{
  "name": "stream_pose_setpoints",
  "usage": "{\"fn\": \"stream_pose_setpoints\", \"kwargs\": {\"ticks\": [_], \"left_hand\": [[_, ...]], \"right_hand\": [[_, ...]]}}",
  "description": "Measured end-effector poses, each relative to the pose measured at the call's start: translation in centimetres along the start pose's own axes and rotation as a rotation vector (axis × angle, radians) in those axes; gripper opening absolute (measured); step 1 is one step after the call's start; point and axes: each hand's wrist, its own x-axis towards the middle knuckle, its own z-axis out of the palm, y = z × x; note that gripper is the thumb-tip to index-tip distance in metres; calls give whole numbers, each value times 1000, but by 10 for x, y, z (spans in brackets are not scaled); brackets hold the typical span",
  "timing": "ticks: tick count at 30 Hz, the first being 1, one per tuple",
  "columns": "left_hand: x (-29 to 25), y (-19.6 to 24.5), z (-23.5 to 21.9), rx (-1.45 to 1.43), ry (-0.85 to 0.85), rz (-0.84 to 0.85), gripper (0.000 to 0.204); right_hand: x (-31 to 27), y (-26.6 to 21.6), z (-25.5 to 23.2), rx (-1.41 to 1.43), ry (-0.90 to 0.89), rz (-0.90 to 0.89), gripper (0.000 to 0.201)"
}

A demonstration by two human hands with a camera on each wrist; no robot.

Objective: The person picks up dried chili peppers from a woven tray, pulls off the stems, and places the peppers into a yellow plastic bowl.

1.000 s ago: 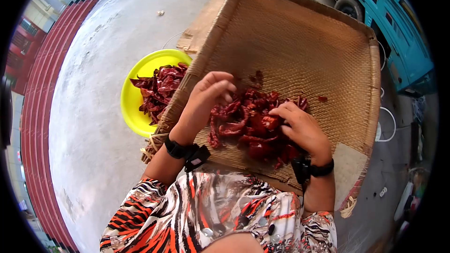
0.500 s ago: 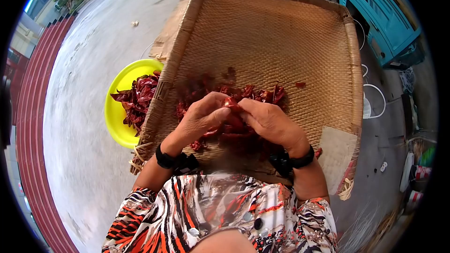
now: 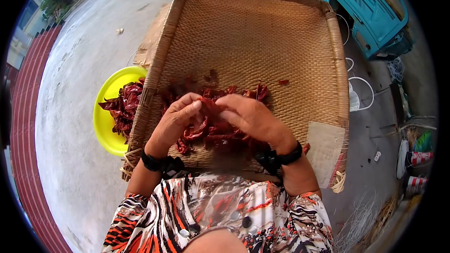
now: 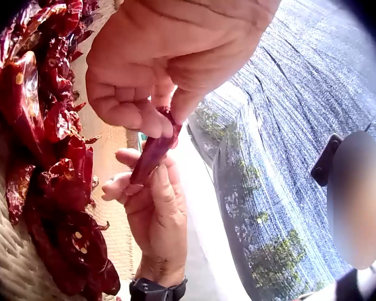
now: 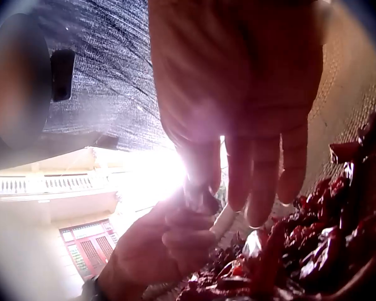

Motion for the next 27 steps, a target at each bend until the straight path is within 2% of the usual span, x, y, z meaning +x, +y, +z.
{"fn": "stream_pose_setpoints", "kwargs": {"ticks": [1,4,7,10,12,14,15,16,18,19,20,22,24,26,27], "left_hand": [[3,-3,-1,-4,67,68,19],[5,-5,-8,-92,260,342,19],[6,3,-20,-230,556,531,17],[4,12,-45,-371,695,706,28],[1,26,-57,-611,755,707,39],[-3,24,-69,-760,666,598,50],[0,21,-70,-707,693,551,60],[2,16,-67,-618,697,535,51],[4,10,-60,-347,603,449,38],[2,15,-47,-217,432,430,26],[-2,21,-29,-81,363,330,25],[-5,20,-23,228,99,200,24],[-11,21,-12,378,-123,18,27],[-11,14,-11,740,-374,157,31],[-11,13,-7,811,-424,142,35]], "right_hand": [[1,2,-3,8,41,-23,24],[-5,12,-30,-273,139,178,25],[-18,24,-50,-374,201,259,25],[-24,27,-62,-203,162,378,24],[-30,31,-66,-264,179,371,24],[-39,27,-75,-309,173,372,24],[-45,24,-78,-323,160,397,27],[-52,21,-81,-328,147,438,28],[-67,13,-86,-339,116,524,29],[-75,8,-89,-416,115,593,29],[-84,2,-93,-492,113,660,29],[-100,-4,-95,-586,112,791,29],[-117,-5,-97,-621,108,919,30],[-131,-4,-93,-494,108,995,29],[-135,-7,-91,-387,109,1024,29]]}}
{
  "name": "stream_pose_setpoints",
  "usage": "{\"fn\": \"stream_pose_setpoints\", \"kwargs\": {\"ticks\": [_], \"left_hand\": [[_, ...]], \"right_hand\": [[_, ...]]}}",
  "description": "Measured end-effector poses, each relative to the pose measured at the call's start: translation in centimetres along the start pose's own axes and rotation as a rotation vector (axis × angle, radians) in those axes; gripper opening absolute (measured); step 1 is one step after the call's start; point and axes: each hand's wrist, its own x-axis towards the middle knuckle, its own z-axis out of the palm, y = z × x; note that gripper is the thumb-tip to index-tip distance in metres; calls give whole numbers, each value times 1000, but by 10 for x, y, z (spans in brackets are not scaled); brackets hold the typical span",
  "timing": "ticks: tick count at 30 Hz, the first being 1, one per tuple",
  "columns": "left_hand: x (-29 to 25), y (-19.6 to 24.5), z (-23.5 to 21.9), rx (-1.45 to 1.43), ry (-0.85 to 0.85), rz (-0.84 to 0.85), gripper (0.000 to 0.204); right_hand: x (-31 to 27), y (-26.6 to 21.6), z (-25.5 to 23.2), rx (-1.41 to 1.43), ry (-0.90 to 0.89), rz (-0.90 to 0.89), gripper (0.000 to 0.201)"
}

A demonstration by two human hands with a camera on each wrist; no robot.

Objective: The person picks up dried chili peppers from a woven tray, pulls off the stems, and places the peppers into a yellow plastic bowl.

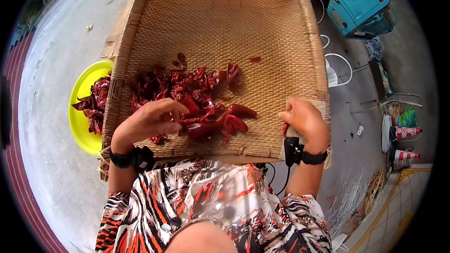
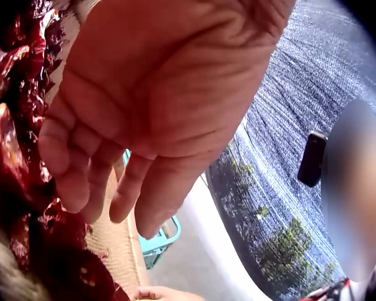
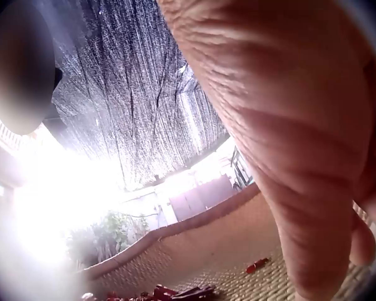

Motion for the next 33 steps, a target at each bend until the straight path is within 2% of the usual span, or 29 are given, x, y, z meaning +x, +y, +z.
{"fn": "stream_pose_setpoints", "kwargs": {"ticks": [1,2,5,6,9,10,13,15,17,18,21,22,25,26,29,30,33], "left_hand": [[2,3,4,67,-58,-8,38],[1,7,9,83,-62,-2,44],[6,0,18,253,-49,101,47],[6,-3,22,275,-14,131,47],[6,-1,24,243,-36,21,39],[6,-5,24,241,0,66,35],[9,-20,22,253,85,178,27],[9,-22,21,277,114,219,23],[8,-17,17,273,130,164,22],[7,-16,15,271,138,137,22],[8,-17,7,144,204,119,22],[6,-6,6,80,224,-2,16],[5,-7,4,-190,243,-143,13],[5,-8,4,-251,232,-151,14],[5,-12,3,-441,198,-156,20],[5,-11,1,-507,179,-144,22],[5,-5,6,-678,225,-46,26]], "right_hand": [[-4,1,2,89,-55,24,28],[1,11,11,28,-43,-2,28],[4,13,32,-59,3,-181,26],[5,4,30,37,-138,-93,25],[7,-16,40,123,-153,-291,26],[4,-30,44,210,-162,-266,28],[25,-45,71,48,-26,-626,31],[26,-69,79,116,-66,-596,31],[30,-89,85,161,-82,-598,30],[30,-96,86,212,-83,-655,28],[33,-104,80,195,16,-758,26],[38,-100,81,155,116,-794,24],[25,-114,62,214,90,-761,27],[16,-119,58,358,-62,-702,28],[12,-127,64,441,-132,-864,27],[17,-128,69,445,-80,-910,25],[19,-132,68,475,-100,-762,22]]}}
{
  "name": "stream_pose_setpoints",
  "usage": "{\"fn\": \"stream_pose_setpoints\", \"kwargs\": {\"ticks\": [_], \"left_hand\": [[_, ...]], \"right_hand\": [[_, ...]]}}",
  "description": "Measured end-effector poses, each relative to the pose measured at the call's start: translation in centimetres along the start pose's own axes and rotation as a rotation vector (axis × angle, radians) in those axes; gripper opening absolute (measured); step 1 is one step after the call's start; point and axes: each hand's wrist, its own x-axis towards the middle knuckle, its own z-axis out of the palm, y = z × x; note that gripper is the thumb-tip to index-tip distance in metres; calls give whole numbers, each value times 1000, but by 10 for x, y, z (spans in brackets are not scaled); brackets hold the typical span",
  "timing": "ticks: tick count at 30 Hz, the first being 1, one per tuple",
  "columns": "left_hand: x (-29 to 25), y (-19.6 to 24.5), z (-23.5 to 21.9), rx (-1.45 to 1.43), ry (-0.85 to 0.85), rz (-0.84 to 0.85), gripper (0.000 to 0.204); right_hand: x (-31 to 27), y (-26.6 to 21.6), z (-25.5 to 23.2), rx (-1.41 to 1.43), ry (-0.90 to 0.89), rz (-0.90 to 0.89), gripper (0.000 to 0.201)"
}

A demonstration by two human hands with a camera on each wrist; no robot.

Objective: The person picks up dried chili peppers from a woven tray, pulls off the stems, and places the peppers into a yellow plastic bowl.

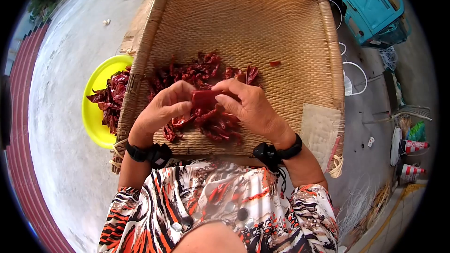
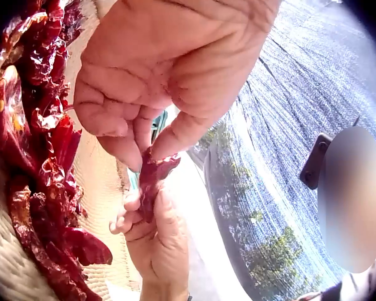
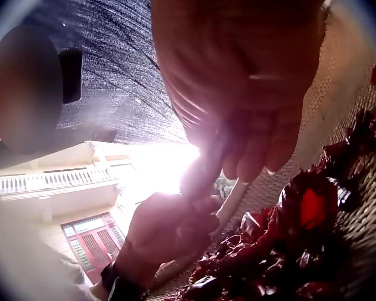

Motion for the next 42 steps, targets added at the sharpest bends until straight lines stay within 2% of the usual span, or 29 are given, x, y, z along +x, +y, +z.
{"fn": "stream_pose_setpoints", "kwargs": {"ticks": [1,4,7,10,11,13,14,16,18,20,21,22,24,26,27,28,30,31,32,36,37,40,42], "left_hand": [[1,0,5,-56,12,47,27],[1,7,20,-63,128,56,26],[1,0,3,94,85,35,21],[-4,0,-2,1,14,17,16],[-3,-4,-5,-48,-49,41,16],[-1,-3,-3,-178,2,67,15],[-1,-3,-1,-242,29,80,15],[2,0,1,-408,142,211,16],[4,5,-8,-585,34,452,33],[9,3,-31,-856,-232,743,53],[-2,16,-39,-967,-217,698,59],[-6,18,-46,-1143,-147,660,63],[-3,5,-58,-1303,92,634,62],[1,-8,-60,-1151,286,487,58],[2,-8,-58,-1108,284,361,50],[5,-10,-52,-1026,203,310,38],[11,-12,-40,-726,323,155,26],[14,-13,-30,-564,327,132,24],[16,-14,-19,-403,331,109,22],[12,-11,5,-113,263,-73,18],[11,-12,5,-109,234,-74,20],[10,-9,7,-26,228,-26,22],[10,-14,4,17,232,-18,25]], "right_hand": [[1,6,5,4,70,-87,21],[3,8,12,7,99,-118,22],[5,6,13,-22,68,-117,23],[8,4,9,199,-66,4,23],[8,4,9,221,-72,-32,23],[9,4,7,264,-85,-106,24],[10,8,5,358,-35,-94,24],[16,23,-4,544,63,-70,24],[19,35,-15,452,220,14,22],[19,53,-25,411,360,60,21],[18,58,-30,464,345,120,18],[16,59,-32,403,320,143,17],[14,62,-32,282,270,187,16],[13,61,-24,125,178,199,19],[11,51,-19,-50,163,140,23],[9,46,-15,-210,125,123,24],[5,40,-8,-530,43,88,29],[5,46,-4,-629,61,15,29],[5,48,-2,-642,50,26,28],[8,53,1,-693,47,75,23],[8,54,2,-704,54,91,21],[7,65,1,-675,132,-12,19],[8,59,0,-552,237,-59,19]]}}
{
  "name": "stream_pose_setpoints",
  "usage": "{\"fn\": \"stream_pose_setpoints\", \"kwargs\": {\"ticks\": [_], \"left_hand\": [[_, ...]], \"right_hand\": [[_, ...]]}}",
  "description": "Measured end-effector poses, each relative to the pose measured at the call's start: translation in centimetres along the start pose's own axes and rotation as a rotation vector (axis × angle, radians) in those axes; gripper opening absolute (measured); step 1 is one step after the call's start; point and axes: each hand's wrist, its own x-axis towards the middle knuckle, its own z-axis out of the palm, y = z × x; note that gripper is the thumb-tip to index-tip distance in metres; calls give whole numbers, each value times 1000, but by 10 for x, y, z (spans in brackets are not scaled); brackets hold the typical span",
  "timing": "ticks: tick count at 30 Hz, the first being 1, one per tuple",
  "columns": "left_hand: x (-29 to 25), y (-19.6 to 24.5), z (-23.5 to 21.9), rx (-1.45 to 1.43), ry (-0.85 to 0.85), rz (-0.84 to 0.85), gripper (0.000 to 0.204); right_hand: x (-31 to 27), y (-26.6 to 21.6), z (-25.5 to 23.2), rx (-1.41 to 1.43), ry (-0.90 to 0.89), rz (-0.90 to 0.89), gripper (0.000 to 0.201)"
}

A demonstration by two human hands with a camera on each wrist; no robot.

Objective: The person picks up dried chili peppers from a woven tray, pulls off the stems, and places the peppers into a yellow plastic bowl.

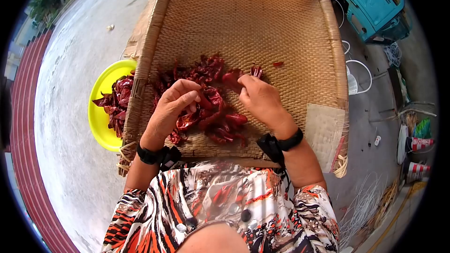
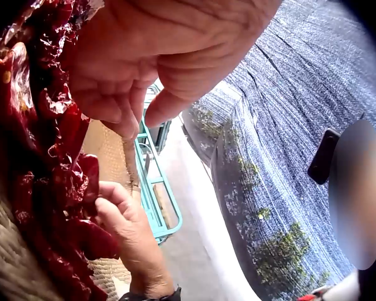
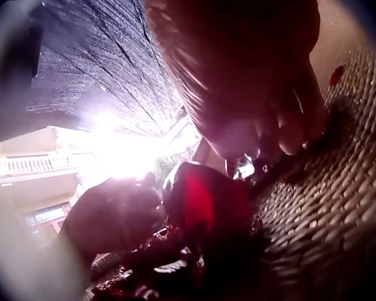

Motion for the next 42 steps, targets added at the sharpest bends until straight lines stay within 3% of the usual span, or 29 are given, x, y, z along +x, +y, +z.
{"fn": "stream_pose_setpoints", "kwargs": {"ticks": [1,9,12,15,18,22,24,27,30,32,34,36,38,39,40,41,42], "left_hand": [[0,-2,-1,20,4,6,26],[-3,5,6,27,41,63,24],[-6,9,3,-39,7,86,21],[-8,12,5,23,25,105,23],[-5,8,-1,-30,-40,75,21],[-7,8,-5,-234,-267,-35,19],[-10,14,1,-223,-170,-24,18],[-8,12,-3,-243,57,203,18],[-4,10,-15,-472,334,453,20],[-6,16,-30,-626,426,636,26],[-7,20,-56,-783,465,687,36],[-10,22,-76,-987,470,481,48],[-5,7,-90,-1007,461,361,55],[-3,2,-81,-909,425,350,43],[-1,1,-77,-820,242,315,30],[1,-2,-66,-672,306,255,26],[1,6,-41,-524,369,198,22]], "right_hand": [[1,-4,-4,62,55,-2,19],[5,-44,-23,414,-179,-163,23],[4,-44,-25,694,-303,57,23],[8,-42,-23,681,-249,-59,22],[6,-45,-24,893,-370,9,19],[8,-45,-20,866,-337,-78,18],[8,-45,-23,887,-341,-70,18],[10,-44,-19,929,-234,98,18],[11,-31,-4,593,-34,-61,18],[10,-30,-4,597,-119,12,20],[8,-28,-7,506,-195,18,23],[7,-28,-21,316,-266,-45,27],[7,-36,-37,127,-367,43,39],[6,-37,-43,43,-438,60,40],[5,-38,-49,-41,-510,77,41],[4,-39,-54,8,-627,133,40],[2,-33,-51,25,-626,99,38]]}}
